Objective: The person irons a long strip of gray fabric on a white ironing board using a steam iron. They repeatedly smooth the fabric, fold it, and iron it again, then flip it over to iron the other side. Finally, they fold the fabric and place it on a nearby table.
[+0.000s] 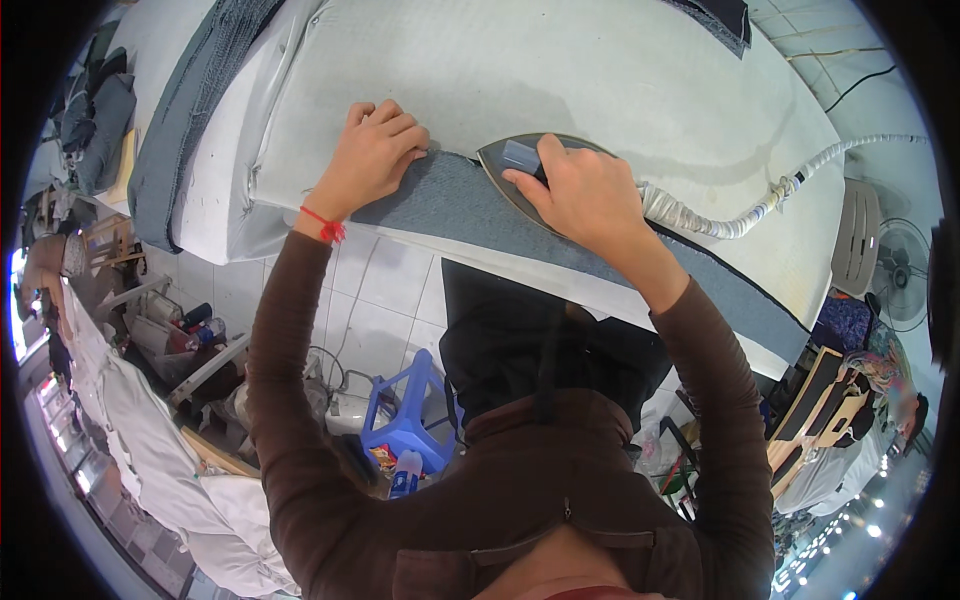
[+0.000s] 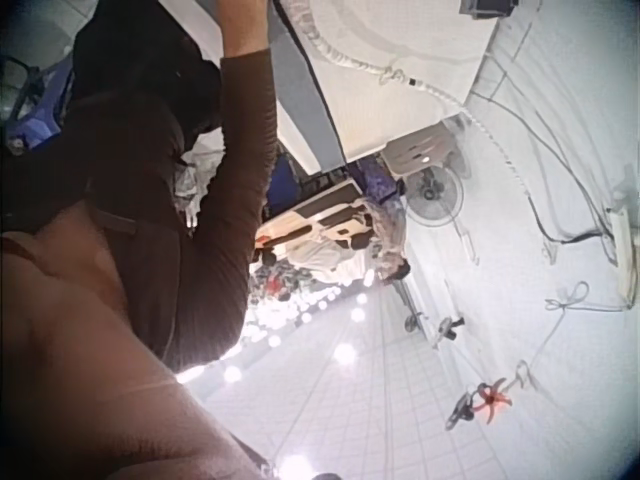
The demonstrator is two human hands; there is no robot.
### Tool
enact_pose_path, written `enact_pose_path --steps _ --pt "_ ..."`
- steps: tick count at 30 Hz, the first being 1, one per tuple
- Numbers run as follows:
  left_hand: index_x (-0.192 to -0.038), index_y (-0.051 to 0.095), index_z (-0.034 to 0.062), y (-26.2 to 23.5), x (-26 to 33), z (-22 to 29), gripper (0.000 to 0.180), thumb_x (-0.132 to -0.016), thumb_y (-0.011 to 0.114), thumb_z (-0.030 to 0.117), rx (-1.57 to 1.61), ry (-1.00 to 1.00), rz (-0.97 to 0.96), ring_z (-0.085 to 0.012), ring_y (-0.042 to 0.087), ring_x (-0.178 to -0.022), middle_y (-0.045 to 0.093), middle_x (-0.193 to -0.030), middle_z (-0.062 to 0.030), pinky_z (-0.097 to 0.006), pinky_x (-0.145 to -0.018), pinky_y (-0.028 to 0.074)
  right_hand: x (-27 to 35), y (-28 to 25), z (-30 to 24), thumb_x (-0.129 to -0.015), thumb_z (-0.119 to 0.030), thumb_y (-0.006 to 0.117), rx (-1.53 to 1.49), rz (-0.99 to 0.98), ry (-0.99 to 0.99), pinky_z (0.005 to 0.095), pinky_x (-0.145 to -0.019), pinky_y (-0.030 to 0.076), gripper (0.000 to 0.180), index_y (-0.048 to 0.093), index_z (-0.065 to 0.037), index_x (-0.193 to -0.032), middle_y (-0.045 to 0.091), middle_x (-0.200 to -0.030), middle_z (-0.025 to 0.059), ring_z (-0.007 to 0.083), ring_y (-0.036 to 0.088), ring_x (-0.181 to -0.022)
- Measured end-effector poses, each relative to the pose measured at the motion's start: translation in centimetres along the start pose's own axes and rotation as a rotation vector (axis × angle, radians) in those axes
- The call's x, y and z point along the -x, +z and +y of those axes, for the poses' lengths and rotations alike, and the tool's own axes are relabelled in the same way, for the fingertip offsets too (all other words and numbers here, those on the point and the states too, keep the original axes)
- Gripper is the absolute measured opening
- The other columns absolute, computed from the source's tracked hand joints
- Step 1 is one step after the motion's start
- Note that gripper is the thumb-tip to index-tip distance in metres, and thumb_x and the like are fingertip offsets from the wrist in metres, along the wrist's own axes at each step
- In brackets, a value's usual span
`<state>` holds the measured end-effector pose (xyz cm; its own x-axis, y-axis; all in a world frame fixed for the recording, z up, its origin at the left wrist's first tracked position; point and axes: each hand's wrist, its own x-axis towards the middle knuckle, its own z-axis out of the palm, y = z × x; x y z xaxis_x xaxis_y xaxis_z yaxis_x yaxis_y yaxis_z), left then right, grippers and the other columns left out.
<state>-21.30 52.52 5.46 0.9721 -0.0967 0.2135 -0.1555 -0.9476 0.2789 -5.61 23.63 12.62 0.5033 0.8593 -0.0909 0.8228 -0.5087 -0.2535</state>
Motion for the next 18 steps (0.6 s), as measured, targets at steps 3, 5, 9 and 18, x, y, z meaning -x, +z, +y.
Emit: enact_pose_path --steps 3,5,9,18 --pt "-0.106 0.076 0.0132 0.5 0.6 -0.1 0.021 -0.089 0.084 0.006 -0.045 0.080 0.104 -0.0238 0.067 -0.113 0.073 -0.108 0.0010 -0.046 -0.106 0.047 -0.4 0.5 -0.2 -0.109 -0.057 0.072 -0.001 0.007 0.009 0.0492 -0.062 0.062 0.054 0.069 -0.004 -0.101 0.075 -0.069 0.0173 0.0400 0.077 -0.064" --pt "-0.107 0.077 0.0131 0.8 0.8 -0.3 0.022 -0.087 0.083 0.005 -0.057 0.133 0.149 -0.0228 0.068 -0.112 0.073 -0.108 0.0012 -0.044 -0.103 0.049 -0.6 0.7 -0.2 -0.108 -0.059 0.073 0.012 0.071 -0.053 0.0464 -0.058 0.062 0.055 0.071 -0.004 -0.100 0.075 -0.067 0.0161 0.0371 0.077 -0.060" --pt "-0.106 0.077 0.0120 1.0 1.1 -0.7 0.022 -0.085 0.081 0.005 -0.096 0.187 0.158 -0.0213 0.068 -0.110 0.072 -0.106 0.0009 -0.041 -0.100 0.051 -1.1 0.7 -0.3 -0.108 -0.059 0.073 -0.004 0.066 -0.070 0.0449 -0.055 0.061 0.055 0.073 -0.004 -0.100 0.074 -0.065 0.0147 0.0349 0.077 -0.058" --pt "-0.111 0.078 0.0105 1.0 1.2 0.4 0.027 -0.085 0.083 0.003 -0.013 0.098 0.158 -0.0235 0.070 -0.112 0.074 -0.111 -0.0003 -0.042 -0.100 0.051 -2.8 0.9 -1.6 -0.108 -0.056 0.074 -0.065 0.055 -0.043 0.0529 -0.068 0.063 0.053 0.072 -0.004 -0.103 0.077 -0.076 0.0203 0.0433 0.079 -0.075"
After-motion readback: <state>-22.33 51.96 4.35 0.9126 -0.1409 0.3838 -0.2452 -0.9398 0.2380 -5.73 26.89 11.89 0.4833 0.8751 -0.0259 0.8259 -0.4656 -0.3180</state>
